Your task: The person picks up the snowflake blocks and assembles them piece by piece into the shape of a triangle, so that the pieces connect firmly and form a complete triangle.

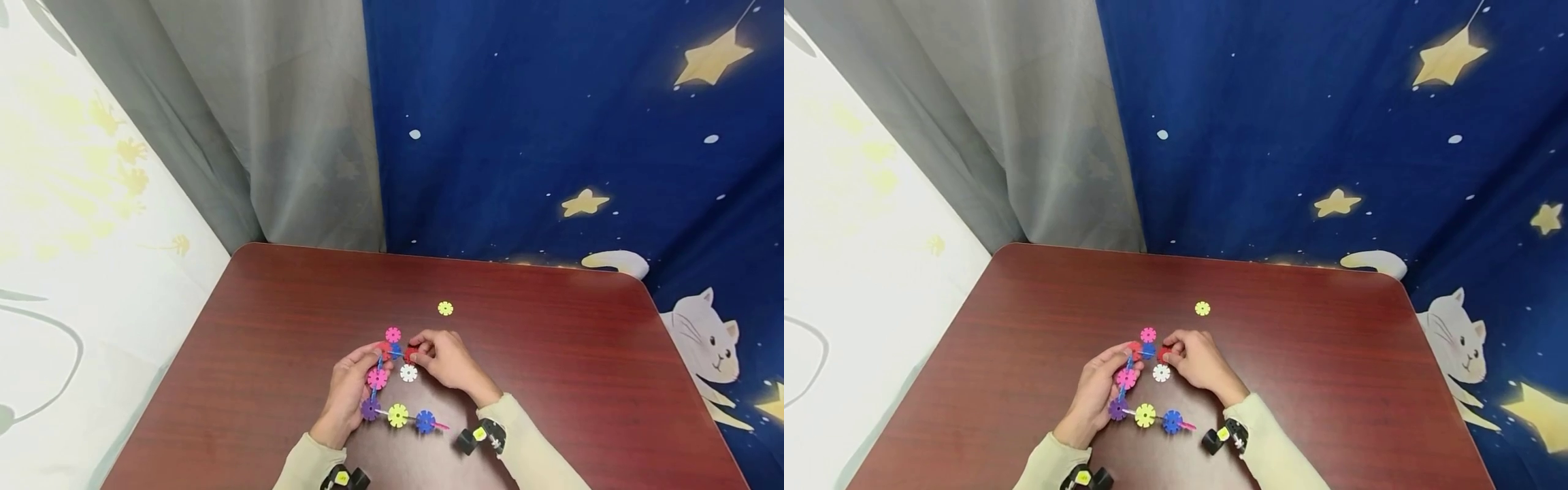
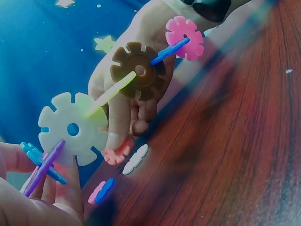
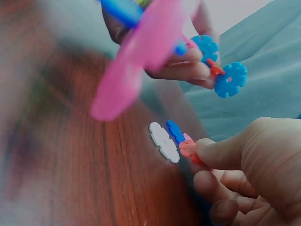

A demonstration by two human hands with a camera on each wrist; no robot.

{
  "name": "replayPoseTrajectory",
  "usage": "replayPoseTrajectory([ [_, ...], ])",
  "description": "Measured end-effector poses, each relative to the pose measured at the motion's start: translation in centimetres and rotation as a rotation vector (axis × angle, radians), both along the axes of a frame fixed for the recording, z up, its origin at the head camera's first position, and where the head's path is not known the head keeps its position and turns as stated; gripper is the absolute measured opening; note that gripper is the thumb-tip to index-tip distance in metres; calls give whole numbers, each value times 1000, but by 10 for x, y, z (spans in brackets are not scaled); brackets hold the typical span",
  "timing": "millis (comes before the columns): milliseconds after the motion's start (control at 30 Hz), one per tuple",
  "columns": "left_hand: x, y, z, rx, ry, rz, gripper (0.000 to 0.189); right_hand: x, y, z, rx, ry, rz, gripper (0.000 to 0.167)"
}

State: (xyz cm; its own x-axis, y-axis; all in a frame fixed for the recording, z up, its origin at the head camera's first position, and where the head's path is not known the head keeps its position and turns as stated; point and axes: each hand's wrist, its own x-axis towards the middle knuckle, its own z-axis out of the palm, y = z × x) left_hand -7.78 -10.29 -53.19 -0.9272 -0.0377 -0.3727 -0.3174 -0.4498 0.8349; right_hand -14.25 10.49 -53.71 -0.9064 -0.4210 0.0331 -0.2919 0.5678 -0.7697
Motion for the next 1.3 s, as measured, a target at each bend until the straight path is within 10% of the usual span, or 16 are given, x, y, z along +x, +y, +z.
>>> replayPoseTrajectory([
  [600,-2,-2,-1,-3,6,-15,34,18,12,23,-276,-228,-4,15],
  [1300,2,9,-2,62,2,-16,29,29,13,22,-378,-246,18,28],
])
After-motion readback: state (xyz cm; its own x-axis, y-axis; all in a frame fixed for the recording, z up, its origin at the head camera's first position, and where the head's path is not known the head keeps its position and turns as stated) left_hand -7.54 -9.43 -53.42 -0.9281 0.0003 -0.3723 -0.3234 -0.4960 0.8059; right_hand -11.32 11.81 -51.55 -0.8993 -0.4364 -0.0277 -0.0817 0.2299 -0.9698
